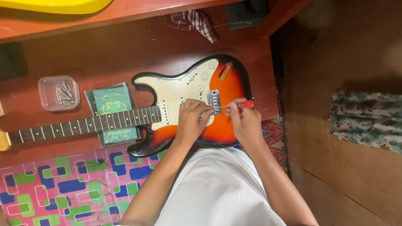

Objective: The person uses a screwdriver to adjust the bridge saddles on an electric guitar. They repeatedly tighten and loosen screws on the bridge assembly while the guitar rests on a table.

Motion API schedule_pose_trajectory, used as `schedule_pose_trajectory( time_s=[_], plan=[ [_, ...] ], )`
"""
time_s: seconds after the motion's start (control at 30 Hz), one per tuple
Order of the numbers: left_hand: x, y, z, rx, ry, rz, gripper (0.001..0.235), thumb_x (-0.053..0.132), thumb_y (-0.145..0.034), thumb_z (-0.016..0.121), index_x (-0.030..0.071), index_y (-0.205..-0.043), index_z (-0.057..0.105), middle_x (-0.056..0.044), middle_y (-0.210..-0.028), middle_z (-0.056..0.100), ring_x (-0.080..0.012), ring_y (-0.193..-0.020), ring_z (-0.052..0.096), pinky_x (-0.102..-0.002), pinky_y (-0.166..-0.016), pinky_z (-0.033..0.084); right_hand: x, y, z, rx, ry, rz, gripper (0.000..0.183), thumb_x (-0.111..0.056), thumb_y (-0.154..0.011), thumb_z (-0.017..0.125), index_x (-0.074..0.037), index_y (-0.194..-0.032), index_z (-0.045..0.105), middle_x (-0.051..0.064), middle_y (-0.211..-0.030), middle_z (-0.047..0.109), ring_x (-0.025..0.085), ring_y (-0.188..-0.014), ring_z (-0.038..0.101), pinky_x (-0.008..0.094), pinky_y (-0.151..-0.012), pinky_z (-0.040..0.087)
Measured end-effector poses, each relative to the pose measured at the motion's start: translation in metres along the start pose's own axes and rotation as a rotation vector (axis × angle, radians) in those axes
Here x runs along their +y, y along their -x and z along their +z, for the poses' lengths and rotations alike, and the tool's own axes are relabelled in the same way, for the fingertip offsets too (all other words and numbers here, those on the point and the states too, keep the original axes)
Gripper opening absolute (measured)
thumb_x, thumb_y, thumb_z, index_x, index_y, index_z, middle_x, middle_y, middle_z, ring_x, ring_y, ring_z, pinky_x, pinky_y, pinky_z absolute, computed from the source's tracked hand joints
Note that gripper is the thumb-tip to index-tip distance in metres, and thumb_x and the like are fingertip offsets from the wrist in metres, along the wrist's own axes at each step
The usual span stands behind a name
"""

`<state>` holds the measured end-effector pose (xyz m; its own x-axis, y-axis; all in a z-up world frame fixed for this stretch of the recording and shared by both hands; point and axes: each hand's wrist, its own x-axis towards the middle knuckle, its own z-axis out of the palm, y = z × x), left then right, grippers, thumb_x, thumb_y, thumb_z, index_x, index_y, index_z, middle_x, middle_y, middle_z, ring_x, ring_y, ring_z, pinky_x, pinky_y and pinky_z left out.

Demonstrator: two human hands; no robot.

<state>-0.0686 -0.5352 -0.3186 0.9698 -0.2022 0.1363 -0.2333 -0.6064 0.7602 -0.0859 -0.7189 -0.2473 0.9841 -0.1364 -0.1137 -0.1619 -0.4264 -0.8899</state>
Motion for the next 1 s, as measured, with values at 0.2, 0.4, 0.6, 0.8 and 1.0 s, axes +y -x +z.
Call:
schedule_pose_trajectory(
  time_s=[0.2, 0.4, 0.6, 0.8, 1.0],
  plan=[
    [0.001, 0.000, -0.001, 0.001, 0.001, -0.005, 0.010, 0.016, -0.085, 0.083, 0.017, -0.094, 0.079, 0.002, -0.085, 0.070, -0.0185, -0.098, 0.062, -0.033, -0.090, 0.043, -0.004, 0.000, -0.003, 0.004, 0.005, 0.008, 0.023, -0.019, -0.108, 0.051, -0.005, -0.100, 0.067, 0.019, -0.085, 0.075, 0.028, -0.078, 0.078, 0.035, -0.063, 0.064],
    [0.002, -0.001, -0.005, -0.009, 0.026, -0.005, 0.008, 0.014, -0.086, 0.083, 0.015, -0.093, 0.079, 0.000, -0.084, 0.071, -0.0190, -0.097, 0.062, -0.033, -0.090, 0.043, -0.001, 0.001, -0.001, 0.013, 0.005, -0.026, 0.021, -0.018, -0.107, 0.053, -0.005, -0.099, 0.067, 0.019, -0.084, 0.074, 0.029, -0.078, 0.078, 0.036, -0.063, 0.064],
    [0.003, -0.002, -0.007, -0.020, 0.032, 0.000, 0.008, 0.013, -0.086, 0.083, 0.014, -0.094, 0.080, 0.000, -0.084, 0.071, -0.0187, -0.097, 0.063, -0.033, -0.090, 0.043, -0.010, -0.002, -0.003, -0.014, 0.063, -0.103, 0.018, -0.017, -0.106, 0.057, -0.005, -0.099, 0.069, 0.016, -0.084, 0.074, 0.028, -0.079, 0.078, 0.038, -0.067, 0.064],
    [-0.005, 0.000, -0.007, -0.064, 0.067, 0.018, 0.009, 0.011, -0.087, 0.081, 0.015, -0.096, 0.080, 0.000, -0.086, 0.070, -0.0193, -0.099, 0.062, -0.034, -0.092, 0.043, -0.019, -0.002, -0.003, -0.041, 0.207, -0.234, 0.010, -0.016, -0.101, 0.068, -0.007, -0.100, 0.073, 0.016, -0.080, 0.074, 0.031, -0.070, 0.076, 0.038, -0.059, 0.062],
    [-0.009, -0.002, -0.004, -0.042, 0.049, 0.052, 0.008, 0.013, -0.087, 0.082, 0.017, -0.094, 0.080, 0.002, -0.086, 0.069, -0.0188, -0.099, 0.062, -0.033, -0.090, 0.043, -0.017, 0.001, 0.002, -0.043, 0.272, -0.317, 0.012, -0.018, -0.101, 0.068, -0.007, -0.099, 0.072, 0.013, -0.085, 0.074, 0.031, -0.067, 0.074, 0.036, -0.058, 0.060]
  ],
)
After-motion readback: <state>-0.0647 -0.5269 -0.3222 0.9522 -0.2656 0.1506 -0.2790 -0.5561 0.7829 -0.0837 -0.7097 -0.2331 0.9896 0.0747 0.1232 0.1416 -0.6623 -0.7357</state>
